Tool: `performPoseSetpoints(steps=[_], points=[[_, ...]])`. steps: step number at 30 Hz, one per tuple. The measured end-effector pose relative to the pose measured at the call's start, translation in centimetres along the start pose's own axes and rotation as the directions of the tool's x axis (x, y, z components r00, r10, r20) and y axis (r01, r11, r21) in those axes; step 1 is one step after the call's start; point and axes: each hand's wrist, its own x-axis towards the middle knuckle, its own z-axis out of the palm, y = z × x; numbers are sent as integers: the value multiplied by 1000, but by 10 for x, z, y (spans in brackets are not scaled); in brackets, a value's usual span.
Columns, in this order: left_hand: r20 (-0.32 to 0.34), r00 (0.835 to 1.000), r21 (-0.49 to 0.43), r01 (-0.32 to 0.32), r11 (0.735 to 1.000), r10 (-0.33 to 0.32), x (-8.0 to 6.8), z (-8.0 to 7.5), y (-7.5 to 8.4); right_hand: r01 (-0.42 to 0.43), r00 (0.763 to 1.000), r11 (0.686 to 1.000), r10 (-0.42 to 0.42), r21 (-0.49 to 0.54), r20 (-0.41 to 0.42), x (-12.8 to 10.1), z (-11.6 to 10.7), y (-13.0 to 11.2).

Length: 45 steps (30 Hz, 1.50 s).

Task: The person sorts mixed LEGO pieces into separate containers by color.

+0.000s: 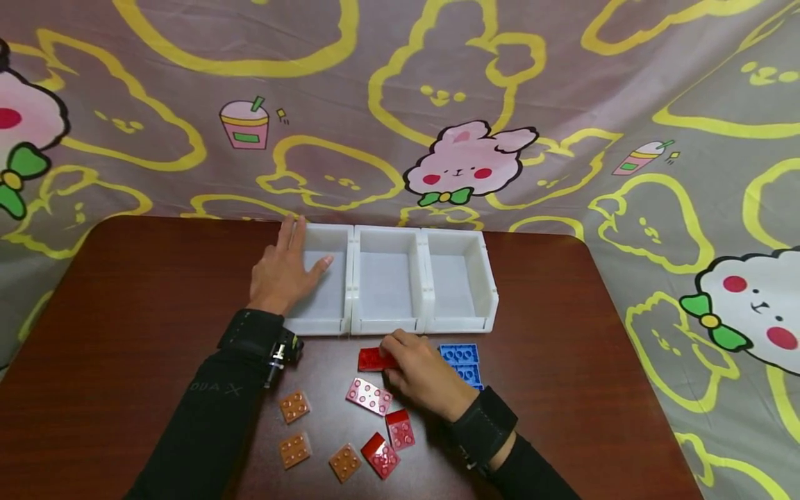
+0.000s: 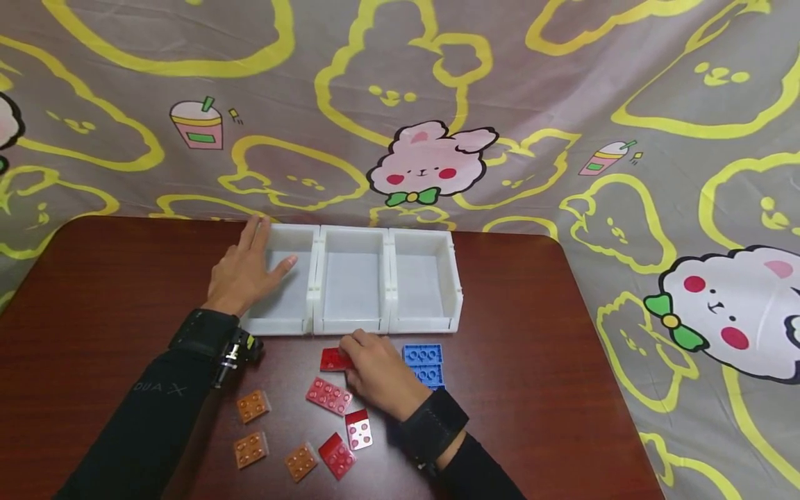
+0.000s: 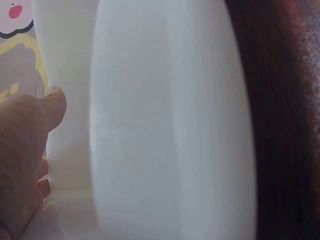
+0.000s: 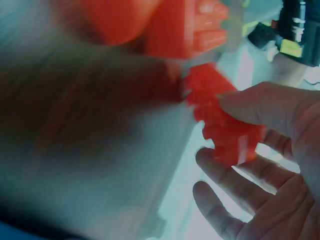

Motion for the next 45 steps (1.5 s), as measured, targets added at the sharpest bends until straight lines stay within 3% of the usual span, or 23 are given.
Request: performPoseSetpoints(steps=[8,15,18,22,25,28,32,35,38,45], points=[[-8,1000,-12,4,1000,-4,0,0,-2,-2,999,992,-3,-128,-35,1,8,11],[-14,1000,0,-11,1000,11,1,-2,-4,11,999,986,-18,-169,-41,0,-3,-20],[-11,1000,2,-8,1000,8,0,-3,-5,31,999,982,-28,-188,16,1,2,-42],[6,1000,-3,8,1000,-8,-3,-2,-7,24,990,954,19,-299,138,2,19,-63],[17,1000,-2,19,1000,-19,-5,0,-7,34,990,928,19,-371,138,2,31,-67],[24,999,-5,22,1000,-22,-5,2,-7,43,996,948,-15,-316,90,2,29,-65],[13,1000,-6,5,1000,-5,-3,3,-5,-11,994,998,18,-63,108,-1,7,-60],[-3,1000,-4,-10,1000,10,0,3,-3,-95,988,993,85,70,132,-6,-4,-52],[-4,1000,-4,-12,1000,12,2,2,-2,-113,990,993,108,47,94,-15,-4,-42],[6,1000,-9,-4,1000,4,1,1,-1,-89,995,972,79,-216,-54,-31,7,-31]])
